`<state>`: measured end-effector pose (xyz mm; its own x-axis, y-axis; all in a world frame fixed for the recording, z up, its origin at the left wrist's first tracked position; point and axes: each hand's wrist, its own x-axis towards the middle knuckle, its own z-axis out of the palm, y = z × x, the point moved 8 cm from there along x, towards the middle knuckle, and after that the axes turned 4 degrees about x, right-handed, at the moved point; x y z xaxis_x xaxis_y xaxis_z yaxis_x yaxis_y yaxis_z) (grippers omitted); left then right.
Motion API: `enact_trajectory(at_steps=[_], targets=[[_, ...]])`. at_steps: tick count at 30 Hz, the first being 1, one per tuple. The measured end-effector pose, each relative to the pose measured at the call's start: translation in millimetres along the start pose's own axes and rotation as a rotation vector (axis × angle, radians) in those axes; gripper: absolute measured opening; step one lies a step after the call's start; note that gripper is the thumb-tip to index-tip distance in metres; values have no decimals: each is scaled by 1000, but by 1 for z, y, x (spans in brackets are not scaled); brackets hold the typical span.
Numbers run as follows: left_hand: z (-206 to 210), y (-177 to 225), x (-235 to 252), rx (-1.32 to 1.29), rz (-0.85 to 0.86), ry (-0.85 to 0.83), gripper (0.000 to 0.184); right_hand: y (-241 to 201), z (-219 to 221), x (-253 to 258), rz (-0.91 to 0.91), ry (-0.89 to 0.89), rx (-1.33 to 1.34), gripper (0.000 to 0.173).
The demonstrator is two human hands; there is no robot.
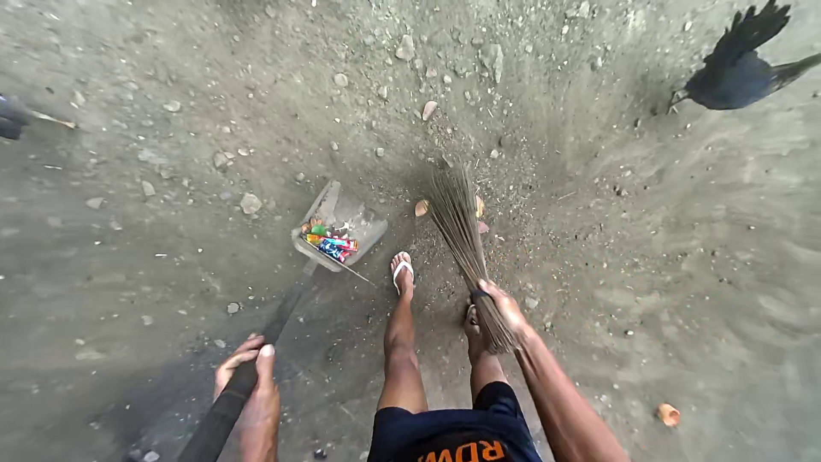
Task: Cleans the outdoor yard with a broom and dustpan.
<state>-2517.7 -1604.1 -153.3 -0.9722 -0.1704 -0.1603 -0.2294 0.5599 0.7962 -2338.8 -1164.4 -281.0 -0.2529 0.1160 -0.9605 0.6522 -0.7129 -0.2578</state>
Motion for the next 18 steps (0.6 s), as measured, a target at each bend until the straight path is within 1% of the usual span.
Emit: enact_trajectory(at_steps=[2, 4, 5, 7, 9, 10, 11, 12, 13, 14, 15, 16, 17, 18], targets=[[17, 9, 11, 4, 37, -39, 18, -24, 5, -13, -18, -44, -3, 41], [32, 16, 19, -5, 70, -81, 17, -61, 33, 3, -14, -117, 50, 38], [37, 19, 24, -18, 94, -98, 15, -80, 51, 23, -11, -158, 103, 39], [50, 30, 32, -49, 136, -137, 14, -112, 83, 84, -36, -275, 168, 46], [67, 61, 34, -34, 126, -140, 21, -139, 110, 145, -66, -369, 261, 50], [76, 76, 35, -8, 107, -147, 23, -147, 117, 162, -66, -361, 342, 49], [81, 82, 36, 8, 106, -162, 24, -149, 120, 161, -55, -320, 422, 47], [83, 79, 37, 7, 132, -190, 25, -144, 116, 137, -13, -197, 455, 46], [85, 71, 37, -7, 164, -231, 22, -137, 107, 94, 95, 81, 418, 45], [87, 58, 38, -36, 202, -293, 17, -123, 93, 61, 158, 237, 381, 45], [90, 50, 40, -55, 234, -333, 16, -99, 74, 40, 185, 282, 373, 47], [93, 47, 40, -61, 259, -362, 16, -64, 51, 35, 150, 187, 425, 48], [98, 49, 39, -63, 284, -376, 16, -22, 23, 45, 7, -98, 506, 48], [104, 52, 39, -56, 312, -392, 17, 11, -2, 44, -24, -142, 561, 47]])
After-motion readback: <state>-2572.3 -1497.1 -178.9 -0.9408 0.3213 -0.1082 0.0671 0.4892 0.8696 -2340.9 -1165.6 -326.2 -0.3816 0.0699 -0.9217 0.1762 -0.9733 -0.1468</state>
